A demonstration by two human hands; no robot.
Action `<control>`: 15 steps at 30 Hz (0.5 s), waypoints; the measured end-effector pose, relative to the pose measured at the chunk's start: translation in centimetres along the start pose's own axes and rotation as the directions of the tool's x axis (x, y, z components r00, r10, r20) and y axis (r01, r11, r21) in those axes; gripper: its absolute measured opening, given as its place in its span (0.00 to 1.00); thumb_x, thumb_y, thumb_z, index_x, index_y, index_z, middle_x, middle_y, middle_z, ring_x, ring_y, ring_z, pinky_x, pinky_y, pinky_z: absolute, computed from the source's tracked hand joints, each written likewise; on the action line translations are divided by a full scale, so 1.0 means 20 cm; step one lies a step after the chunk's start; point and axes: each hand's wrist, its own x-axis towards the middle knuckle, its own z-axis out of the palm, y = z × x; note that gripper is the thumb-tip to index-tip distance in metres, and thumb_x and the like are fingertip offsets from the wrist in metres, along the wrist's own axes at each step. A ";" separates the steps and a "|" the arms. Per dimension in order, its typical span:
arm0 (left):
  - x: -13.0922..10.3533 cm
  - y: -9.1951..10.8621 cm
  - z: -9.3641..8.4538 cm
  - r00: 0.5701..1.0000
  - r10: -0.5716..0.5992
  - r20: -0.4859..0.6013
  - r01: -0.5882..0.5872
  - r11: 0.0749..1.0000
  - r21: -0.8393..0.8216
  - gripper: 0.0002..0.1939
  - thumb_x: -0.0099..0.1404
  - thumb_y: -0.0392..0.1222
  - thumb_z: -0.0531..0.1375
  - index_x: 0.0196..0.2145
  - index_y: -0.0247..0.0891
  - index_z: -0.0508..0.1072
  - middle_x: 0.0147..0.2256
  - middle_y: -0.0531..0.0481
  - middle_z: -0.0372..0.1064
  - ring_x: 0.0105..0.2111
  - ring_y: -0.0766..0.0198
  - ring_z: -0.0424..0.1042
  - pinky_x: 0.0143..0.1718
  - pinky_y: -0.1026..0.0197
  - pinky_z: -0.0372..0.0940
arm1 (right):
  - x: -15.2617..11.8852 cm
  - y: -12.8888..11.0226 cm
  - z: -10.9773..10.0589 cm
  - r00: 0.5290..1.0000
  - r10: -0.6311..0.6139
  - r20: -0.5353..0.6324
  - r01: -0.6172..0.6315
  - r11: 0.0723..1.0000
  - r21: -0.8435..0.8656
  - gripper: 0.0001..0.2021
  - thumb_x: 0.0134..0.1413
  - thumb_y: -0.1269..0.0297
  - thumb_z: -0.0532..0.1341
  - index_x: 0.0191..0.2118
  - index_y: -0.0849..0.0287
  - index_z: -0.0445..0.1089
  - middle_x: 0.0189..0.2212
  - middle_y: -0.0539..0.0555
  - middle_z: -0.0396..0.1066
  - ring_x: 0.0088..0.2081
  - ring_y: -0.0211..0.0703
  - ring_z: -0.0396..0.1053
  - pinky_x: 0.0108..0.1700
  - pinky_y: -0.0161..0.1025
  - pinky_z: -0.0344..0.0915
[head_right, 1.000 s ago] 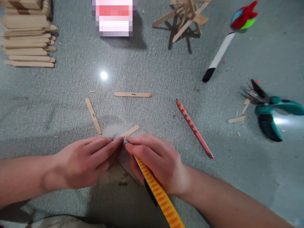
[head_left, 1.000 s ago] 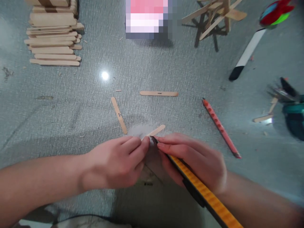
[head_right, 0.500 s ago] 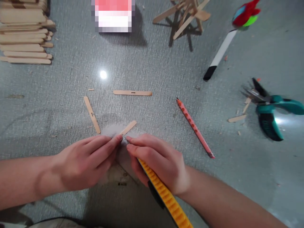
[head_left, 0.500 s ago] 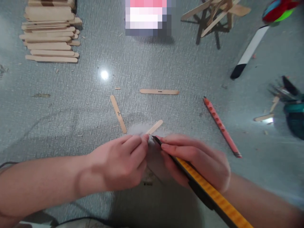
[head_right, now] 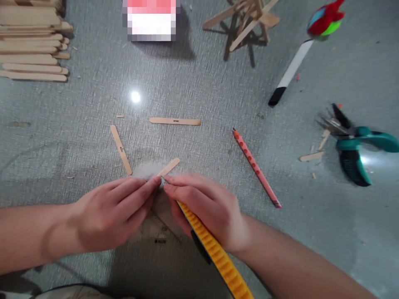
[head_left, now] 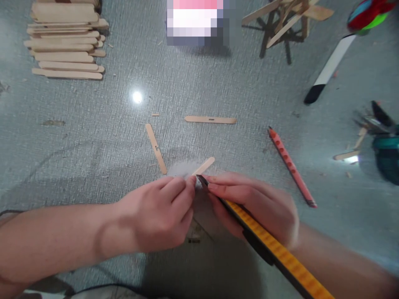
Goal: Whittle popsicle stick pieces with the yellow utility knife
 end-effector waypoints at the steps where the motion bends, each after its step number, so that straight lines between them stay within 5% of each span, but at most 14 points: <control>1: 0.00 0.00 0.00 1.000 -0.009 -0.005 0.010 1.000 0.003 0.14 0.72 0.29 0.51 0.38 0.23 0.77 0.39 0.36 0.78 0.35 0.58 0.75 0.34 0.58 0.75 | 0.00 0.01 0.00 1.000 -0.018 -0.016 0.018 0.999 -0.027 0.17 0.71 0.60 0.56 0.28 0.50 0.71 0.17 0.47 0.70 0.21 0.40 0.71 0.27 0.36 0.74; 8: 0.00 0.03 0.01 0.998 -0.058 -0.023 0.058 0.998 0.034 0.12 0.73 0.30 0.52 0.42 0.23 0.76 0.40 0.38 0.78 0.37 0.59 0.75 0.36 0.59 0.76 | -0.04 0.03 0.00 0.965 -0.221 -0.141 0.188 0.958 -0.215 0.08 0.65 0.69 0.61 0.41 0.46 0.74 0.41 0.52 0.79 0.34 0.43 0.77 0.38 0.43 0.77; 11: -0.01 0.02 0.01 0.999 -0.041 -0.022 0.041 0.999 0.015 0.12 0.72 0.30 0.53 0.40 0.25 0.76 0.41 0.38 0.78 0.38 0.59 0.76 0.39 0.58 0.76 | -0.04 0.04 0.00 0.979 -0.189 -0.078 0.176 0.974 -0.144 0.07 0.67 0.67 0.60 0.38 0.48 0.74 0.30 0.48 0.77 0.25 0.38 0.73 0.30 0.38 0.74; 15: -0.01 0.01 0.01 1.000 -0.019 -0.001 0.019 1.000 0.008 0.13 0.73 0.30 0.51 0.40 0.24 0.76 0.39 0.39 0.78 0.37 0.60 0.76 0.37 0.59 0.75 | -0.02 0.02 -0.01 1.000 0.011 0.006 -0.011 1.000 -0.010 0.16 0.71 0.61 0.56 0.30 0.51 0.72 0.17 0.47 0.69 0.19 0.38 0.70 0.25 0.36 0.72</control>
